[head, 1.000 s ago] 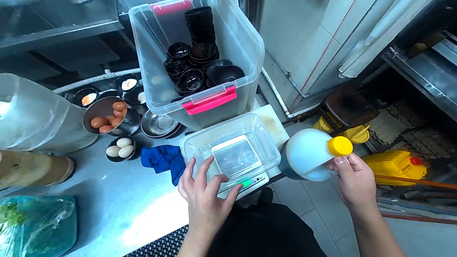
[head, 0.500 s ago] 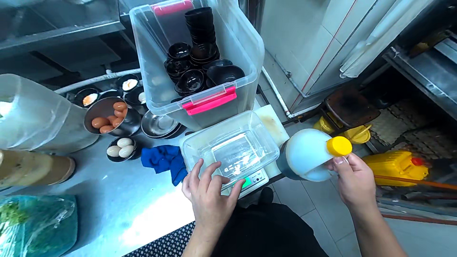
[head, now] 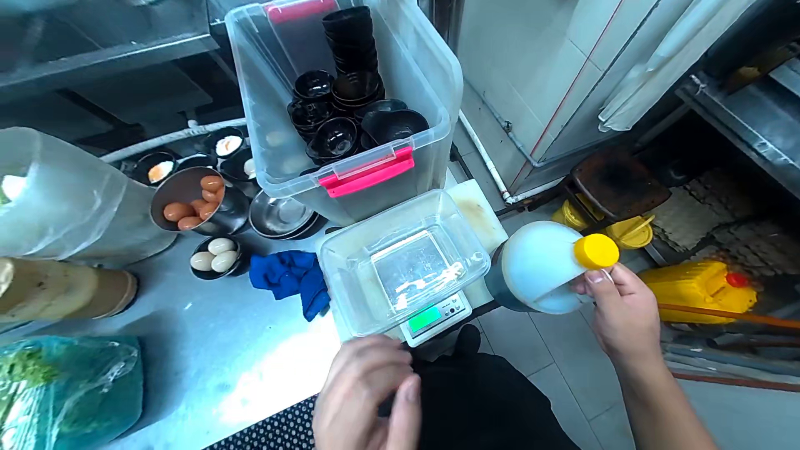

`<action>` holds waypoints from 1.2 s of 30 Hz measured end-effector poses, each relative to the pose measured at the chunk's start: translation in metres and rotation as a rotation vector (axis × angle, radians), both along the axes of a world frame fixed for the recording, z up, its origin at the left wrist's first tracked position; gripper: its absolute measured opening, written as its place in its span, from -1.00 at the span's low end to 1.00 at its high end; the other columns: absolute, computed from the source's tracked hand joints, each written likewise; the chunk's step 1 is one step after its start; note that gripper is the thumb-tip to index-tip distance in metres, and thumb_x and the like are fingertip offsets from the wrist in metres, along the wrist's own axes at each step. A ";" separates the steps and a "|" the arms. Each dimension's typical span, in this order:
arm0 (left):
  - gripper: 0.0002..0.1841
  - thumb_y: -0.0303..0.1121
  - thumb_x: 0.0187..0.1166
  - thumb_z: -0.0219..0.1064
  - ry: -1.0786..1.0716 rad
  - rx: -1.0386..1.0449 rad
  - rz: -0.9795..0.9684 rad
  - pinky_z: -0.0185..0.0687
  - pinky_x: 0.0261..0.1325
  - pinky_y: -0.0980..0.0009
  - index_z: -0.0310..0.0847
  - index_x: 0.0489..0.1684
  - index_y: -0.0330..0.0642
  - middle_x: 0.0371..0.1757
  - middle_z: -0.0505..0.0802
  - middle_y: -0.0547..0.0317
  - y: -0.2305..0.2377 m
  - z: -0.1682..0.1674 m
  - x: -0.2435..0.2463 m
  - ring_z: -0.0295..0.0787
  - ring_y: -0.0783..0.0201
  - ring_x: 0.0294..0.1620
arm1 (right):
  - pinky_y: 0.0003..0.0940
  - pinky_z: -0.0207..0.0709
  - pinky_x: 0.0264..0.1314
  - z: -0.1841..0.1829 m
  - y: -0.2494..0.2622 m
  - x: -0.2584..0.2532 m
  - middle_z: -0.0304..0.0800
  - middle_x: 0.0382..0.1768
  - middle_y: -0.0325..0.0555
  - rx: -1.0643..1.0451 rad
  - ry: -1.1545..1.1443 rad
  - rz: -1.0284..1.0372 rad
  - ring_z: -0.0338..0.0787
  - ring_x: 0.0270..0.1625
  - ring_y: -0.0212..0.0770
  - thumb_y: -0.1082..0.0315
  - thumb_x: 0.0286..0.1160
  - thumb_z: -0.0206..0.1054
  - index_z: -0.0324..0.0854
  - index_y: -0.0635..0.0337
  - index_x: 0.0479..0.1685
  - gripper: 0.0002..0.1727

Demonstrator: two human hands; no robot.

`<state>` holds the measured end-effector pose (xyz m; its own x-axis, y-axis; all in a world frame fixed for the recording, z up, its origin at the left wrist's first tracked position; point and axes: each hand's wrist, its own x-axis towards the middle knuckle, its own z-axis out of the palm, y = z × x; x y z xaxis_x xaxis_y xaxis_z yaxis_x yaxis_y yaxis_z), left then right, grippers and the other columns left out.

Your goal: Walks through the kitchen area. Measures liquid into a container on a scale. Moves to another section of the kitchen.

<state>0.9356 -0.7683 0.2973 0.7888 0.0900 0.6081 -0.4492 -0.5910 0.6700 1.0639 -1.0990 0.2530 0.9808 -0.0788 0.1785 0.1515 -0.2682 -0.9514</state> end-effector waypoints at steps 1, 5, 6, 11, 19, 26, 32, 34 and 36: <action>-0.83 -0.19 0.68 0.28 0.028 -0.045 -0.095 0.77 0.17 0.29 0.67 -0.29 0.01 -0.11 0.87 0.31 -0.004 0.000 -0.004 0.82 0.28 0.07 | -0.49 0.66 -0.20 0.000 0.000 0.000 0.74 -0.38 -0.42 0.005 0.000 -0.003 0.73 -0.32 -0.44 -0.05 0.65 0.28 0.70 -0.15 -0.29 -0.74; -0.80 -0.20 0.68 0.29 0.236 -0.007 -0.282 0.82 0.07 0.31 0.75 -0.24 -0.07 -0.12 0.89 0.24 -0.020 -0.025 -0.005 0.85 0.33 0.00 | -0.46 0.68 -0.17 0.000 -0.001 0.000 0.75 -0.37 -0.39 0.007 0.005 0.004 0.75 -0.31 -0.41 -0.05 0.66 0.27 0.70 -0.13 -0.27 -0.73; -0.78 -0.19 0.71 0.26 0.316 0.034 -0.309 0.82 0.09 0.29 0.77 -0.21 -0.07 -0.09 0.89 0.24 -0.021 -0.035 -0.004 0.85 0.33 0.03 | -0.46 0.68 -0.17 0.000 0.000 0.000 0.75 -0.36 -0.39 0.007 0.005 0.003 0.75 -0.31 -0.41 -0.04 0.66 0.27 0.70 -0.14 -0.26 -0.73; -0.58 0.05 0.80 0.05 0.849 0.314 -0.303 0.76 0.18 0.21 0.78 0.01 0.02 0.01 0.87 0.28 -0.016 -0.065 0.002 0.81 0.32 0.09 | -0.44 0.70 -0.14 0.001 0.001 -0.001 0.76 -0.34 -0.39 0.011 0.025 -0.009 0.75 -0.28 -0.40 -0.05 0.66 0.27 0.71 -0.12 -0.22 -0.73; -0.52 0.12 0.72 0.07 1.078 0.666 -0.282 0.65 0.32 -0.07 0.75 0.16 0.00 0.17 0.85 0.11 -0.008 -0.065 0.012 0.77 0.00 0.29 | -0.43 0.70 -0.15 0.000 0.001 -0.001 0.75 -0.34 -0.36 -0.011 0.023 -0.016 0.75 -0.28 -0.39 -0.03 0.67 0.25 0.70 -0.10 -0.23 -0.73; -0.58 0.04 0.72 0.16 1.090 0.643 -0.346 0.68 0.29 -0.10 0.72 0.24 -0.02 0.20 0.84 0.04 -0.018 -0.066 0.014 0.78 -0.05 0.27 | -0.43 0.70 -0.13 -0.001 0.001 0.000 0.74 -0.35 -0.38 0.016 0.011 -0.004 0.75 -0.29 -0.40 -0.05 0.66 0.27 0.70 -0.11 -0.22 -0.73; -0.58 0.03 0.70 0.19 1.099 0.700 -0.381 0.65 0.31 -0.10 0.68 0.30 0.02 0.22 0.83 0.06 -0.018 -0.062 0.020 0.76 -0.05 0.30 | -0.42 0.71 -0.14 -0.002 0.001 0.001 0.76 -0.35 -0.36 0.025 -0.001 0.002 0.75 -0.30 -0.39 -0.04 0.65 0.29 0.70 -0.09 -0.22 -0.73; -0.59 0.03 0.70 0.19 1.099 0.716 -0.386 0.64 0.31 -0.10 0.69 0.30 0.03 0.22 0.83 0.06 -0.019 -0.061 0.021 0.75 -0.05 0.30 | -0.42 0.71 -0.13 -0.002 0.001 0.000 0.76 -0.35 -0.36 0.022 0.005 -0.002 0.76 -0.29 -0.39 -0.03 0.65 0.28 0.70 -0.10 -0.23 -0.74; -0.60 0.02 0.69 0.20 1.089 0.722 -0.389 0.65 0.30 -0.09 0.70 0.27 0.01 0.20 0.83 0.06 -0.019 -0.061 0.022 0.76 -0.05 0.29 | -0.43 0.71 -0.12 -0.002 0.001 0.000 0.76 -0.35 -0.37 0.019 0.011 -0.007 0.76 -0.29 -0.39 -0.04 0.65 0.28 0.70 -0.11 -0.23 -0.73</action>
<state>0.9572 -0.7868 0.2365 0.7958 -0.3161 -0.5164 -0.1124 -0.9152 0.3870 1.0643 -1.0982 0.2512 0.9821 -0.0885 0.1660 0.1393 -0.2515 -0.9578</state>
